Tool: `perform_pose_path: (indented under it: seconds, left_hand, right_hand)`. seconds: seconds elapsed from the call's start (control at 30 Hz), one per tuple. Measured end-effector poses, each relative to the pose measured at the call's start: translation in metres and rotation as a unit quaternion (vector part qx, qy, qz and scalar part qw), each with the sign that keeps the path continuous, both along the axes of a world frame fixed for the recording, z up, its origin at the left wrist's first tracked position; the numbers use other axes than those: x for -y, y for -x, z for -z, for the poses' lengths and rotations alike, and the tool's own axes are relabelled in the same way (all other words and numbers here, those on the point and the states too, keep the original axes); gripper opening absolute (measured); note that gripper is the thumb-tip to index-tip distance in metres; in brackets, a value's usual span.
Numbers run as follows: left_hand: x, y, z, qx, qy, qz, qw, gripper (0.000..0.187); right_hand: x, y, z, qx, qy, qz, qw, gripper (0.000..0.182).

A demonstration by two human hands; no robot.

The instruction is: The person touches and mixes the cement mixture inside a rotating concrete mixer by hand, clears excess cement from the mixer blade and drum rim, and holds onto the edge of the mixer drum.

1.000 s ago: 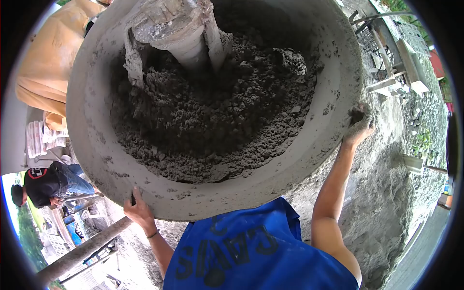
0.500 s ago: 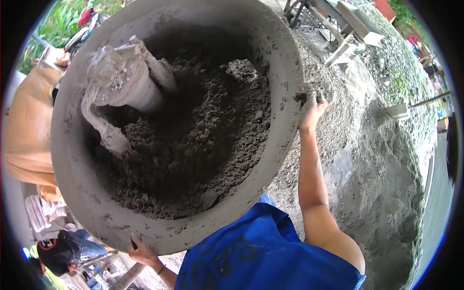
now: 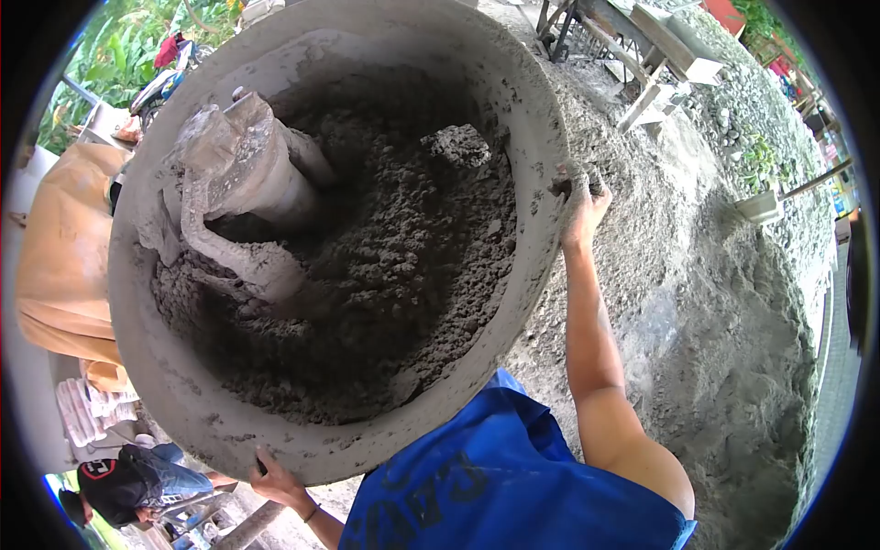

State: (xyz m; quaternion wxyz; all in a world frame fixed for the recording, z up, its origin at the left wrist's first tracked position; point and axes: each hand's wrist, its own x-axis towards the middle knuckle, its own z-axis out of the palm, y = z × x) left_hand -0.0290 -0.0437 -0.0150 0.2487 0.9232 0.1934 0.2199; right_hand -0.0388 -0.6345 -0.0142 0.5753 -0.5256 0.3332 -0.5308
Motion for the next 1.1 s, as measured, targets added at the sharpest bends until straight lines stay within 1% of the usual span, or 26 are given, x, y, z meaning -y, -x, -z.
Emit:
perform_pose_path:
  seconds: [0.07,0.1,0.13,0.17,0.23,0.27,0.3,0.37,0.4,0.43,0.5,0.53,0.57,0.63,0.73,0.8,0.87,0.9,1.03,1.1]
  left_hand:
    - [-0.002,0.001,0.000,0.001,0.004,0.006,1.000,0.044]
    - [0.000,0.000,-0.001,0.002,0.009,0.016,1.000,0.043]
    - [0.003,0.001,-0.004,-0.005,0.013,0.012,1.000,0.040]
    - [0.003,0.000,-0.005,-0.005,0.012,0.008,1.000,0.040]
    - [0.004,0.001,-0.007,-0.008,-0.009,0.012,1.000,0.039]
    - [0.004,0.001,-0.004,0.019,-0.010,0.025,0.999,0.039]
    - [0.003,0.001,-0.003,0.017,-0.012,0.021,1.000,0.039]
    - [0.002,0.000,-0.002,0.019,-0.019,0.021,0.999,0.039]
    - [0.003,0.000,-0.003,0.015,-0.022,0.017,0.999,0.039]
    - [0.008,-0.001,-0.007,0.012,-0.023,0.012,1.000,0.039]
    - [0.019,0.000,-0.017,0.001,0.024,0.009,1.000,0.039]
    - [0.009,0.000,-0.007,0.026,0.015,0.024,0.999,0.038]
    - [0.008,0.002,-0.008,0.024,0.012,0.017,0.999,0.038]
    - [0.012,0.000,-0.010,0.003,0.015,0.006,1.000,0.037]
    - [0.013,0.000,-0.010,0.005,0.033,0.006,0.999,0.034]
    - [0.014,0.000,-0.012,0.006,0.042,0.007,0.999,0.032]
    - [0.017,-0.001,-0.017,-0.026,0.046,-0.005,0.999,0.030]
    - [0.017,-0.001,-0.017,-0.027,0.046,-0.007,0.999,0.030]
    - [0.013,0.000,-0.014,-0.014,0.041,0.000,0.999,0.031]
    - [0.009,-0.001,-0.008,-0.005,0.039,-0.004,0.999,0.031]
  right_hand:
    - [0.001,0.002,0.002,0.006,0.003,-0.019,1.000,0.022]
    - [0.002,0.003,0.003,0.012,0.008,-0.036,0.999,0.026]
    - [0.013,-0.004,0.027,0.021,-0.020,0.030,0.999,0.020]
    - [0.017,-0.003,0.032,-0.009,-0.015,0.049,0.999,0.021]
    - [0.021,-0.004,0.039,-0.001,-0.016,0.059,0.998,0.021]
    - [0.024,-0.004,0.043,0.000,-0.015,0.066,0.998,0.020]
    - [0.028,0.000,0.047,-0.010,-0.012,0.042,0.999,0.024]
    - [0.037,0.007,0.055,-0.030,-0.005,-0.006,1.000,0.041]
    - [0.018,0.006,0.025,-0.030,0.005,-0.023,0.999,0.032]
    - [0.008,0.006,0.009,-0.031,0.017,-0.040,0.999,0.025]
    - [0.006,0.004,0.008,0.010,0.021,-0.029,0.999,0.020]
    - [0.010,0.003,0.013,0.005,0.028,-0.024,0.999,0.019]
    - [0.001,0.000,0.001,0.007,0.028,-0.019,0.999,0.019]
    - [0.006,0.002,0.007,-0.006,0.023,-0.023,0.999,0.019]
    - [0.016,0.003,0.017,-0.006,0.028,-0.023,0.999,0.021]
    - [0.013,0.002,0.015,-0.014,0.022,-0.017,1.000,0.022]
    - [0.012,0.002,0.014,-0.002,0.026,-0.025,0.999,0.022]
    - [0.012,0.001,0.014,0.012,0.031,-0.030,0.999,0.022]
    - [0.005,0.000,0.008,0.007,0.022,-0.013,1.000,0.023]
    - [0.008,0.001,0.008,0.006,0.030,-0.023,0.999,0.023]
